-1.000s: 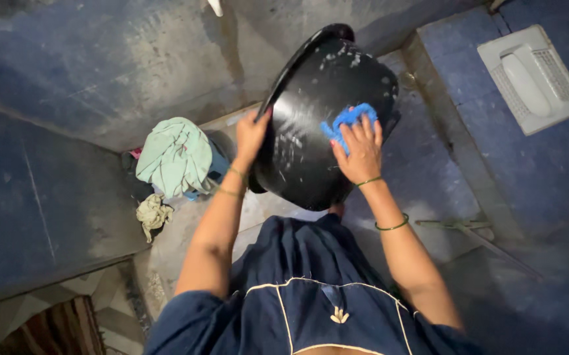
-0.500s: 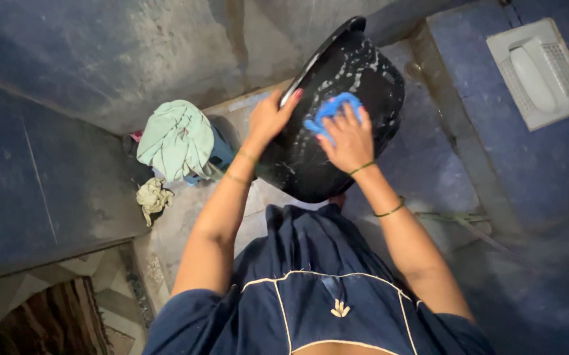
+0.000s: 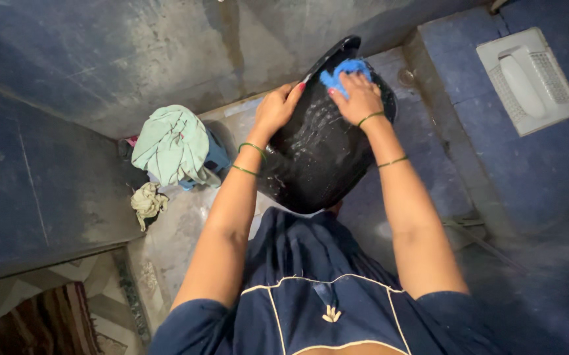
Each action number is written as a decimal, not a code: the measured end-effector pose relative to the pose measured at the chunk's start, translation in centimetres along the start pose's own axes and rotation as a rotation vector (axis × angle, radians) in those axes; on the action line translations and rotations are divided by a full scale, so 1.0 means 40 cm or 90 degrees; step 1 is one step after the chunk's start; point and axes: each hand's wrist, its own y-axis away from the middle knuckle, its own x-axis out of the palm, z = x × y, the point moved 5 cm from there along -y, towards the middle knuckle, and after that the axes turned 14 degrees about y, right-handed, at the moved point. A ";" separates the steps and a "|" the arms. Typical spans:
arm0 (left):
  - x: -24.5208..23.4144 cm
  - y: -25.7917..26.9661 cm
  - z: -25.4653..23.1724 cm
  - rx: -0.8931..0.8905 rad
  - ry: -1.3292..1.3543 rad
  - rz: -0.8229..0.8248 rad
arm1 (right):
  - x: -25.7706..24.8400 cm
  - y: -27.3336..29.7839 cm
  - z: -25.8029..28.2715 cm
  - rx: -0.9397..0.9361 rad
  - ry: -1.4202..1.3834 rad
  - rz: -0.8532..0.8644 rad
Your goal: The person scrubs the interior of a large black basin with a blue cloth, moving in circular motions to remove soapy residue. The basin is held steady with the left hand while the right hand wipes the surface repeatedly.
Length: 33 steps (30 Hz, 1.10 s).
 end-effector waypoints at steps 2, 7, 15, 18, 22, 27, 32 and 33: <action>0.001 0.000 0.008 -0.010 0.001 -0.003 | 0.005 -0.019 -0.008 0.038 0.010 0.016; 0.001 -0.016 0.047 -0.068 -0.008 0.019 | -0.023 0.072 0.226 -0.101 0.111 0.004; 0.040 -0.033 0.078 -0.049 0.014 0.035 | -0.057 0.203 0.377 -0.227 0.148 -0.011; 0.061 -0.041 0.071 -0.071 0.002 0.056 | -0.048 0.139 0.278 -0.167 0.151 -0.038; 0.070 -0.032 0.053 -0.060 0.006 0.055 | -0.051 0.032 0.103 -0.060 0.057 -0.036; 0.065 -0.019 0.050 -0.063 0.025 0.065 | -0.060 0.050 0.112 -0.026 0.056 -0.062; 0.051 -0.002 0.044 -0.061 0.021 0.055 | -0.061 0.170 0.292 -0.166 0.123 -0.039; 0.053 0.000 0.040 -0.069 0.012 0.052 | -0.060 0.174 0.300 -0.179 0.114 -0.037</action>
